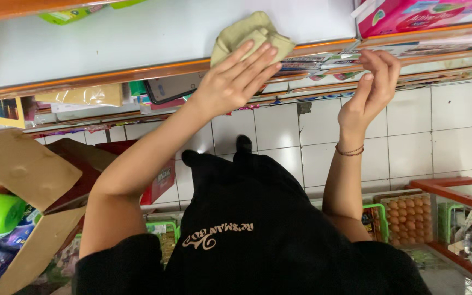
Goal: The person clears items from a retail shelf into a cardboard box, sprays a green bottle of liquid cleaner, and wipes the shelf surfaces using a cloth.
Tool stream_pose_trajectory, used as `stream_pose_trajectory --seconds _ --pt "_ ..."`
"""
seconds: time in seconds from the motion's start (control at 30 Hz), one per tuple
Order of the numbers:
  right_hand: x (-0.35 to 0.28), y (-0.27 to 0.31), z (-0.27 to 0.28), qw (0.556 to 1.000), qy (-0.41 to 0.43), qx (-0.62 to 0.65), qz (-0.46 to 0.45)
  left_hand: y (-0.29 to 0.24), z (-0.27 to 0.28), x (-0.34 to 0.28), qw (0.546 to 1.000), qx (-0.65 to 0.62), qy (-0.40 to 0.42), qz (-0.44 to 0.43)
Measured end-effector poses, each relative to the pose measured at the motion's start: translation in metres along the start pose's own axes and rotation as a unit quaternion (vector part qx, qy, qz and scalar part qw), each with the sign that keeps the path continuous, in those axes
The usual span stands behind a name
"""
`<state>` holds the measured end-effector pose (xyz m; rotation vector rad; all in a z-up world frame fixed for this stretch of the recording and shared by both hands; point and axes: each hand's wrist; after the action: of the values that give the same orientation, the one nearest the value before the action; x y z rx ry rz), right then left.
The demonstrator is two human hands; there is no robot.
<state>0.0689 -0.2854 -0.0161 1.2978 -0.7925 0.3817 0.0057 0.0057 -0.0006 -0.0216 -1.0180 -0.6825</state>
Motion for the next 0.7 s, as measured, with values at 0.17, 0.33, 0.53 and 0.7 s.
stream_pose_trajectory --seconds 0.17,0.33,0.53,0.7 --pt "0.003 -0.002 0.003 1.0 -0.014 -0.018 0.0 -0.023 -0.07 0.035 0.997 -0.038 -0.059 -0.039" --pt "0.004 -0.003 0.0 0.999 -0.037 -0.011 0.001 -0.056 -0.128 0.078 0.996 -0.06 -0.031 -0.055" --pt "0.001 -0.002 -0.017 0.995 -0.034 -0.075 0.053 -0.037 -0.084 0.036 0.997 0.003 0.036 -0.071" --pt "-0.006 0.002 -0.03 0.993 0.001 -0.087 0.075 0.003 0.007 -0.012 0.996 0.031 0.082 -0.035"
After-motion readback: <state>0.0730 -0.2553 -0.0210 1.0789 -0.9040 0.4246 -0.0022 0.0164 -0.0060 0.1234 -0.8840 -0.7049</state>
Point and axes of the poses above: each hand's wrist, its own x-axis towards the middle knuckle, its own z-axis out of the back of the hand, y = z × x, and after that the axes turned 13 degrees about -y, right-handed
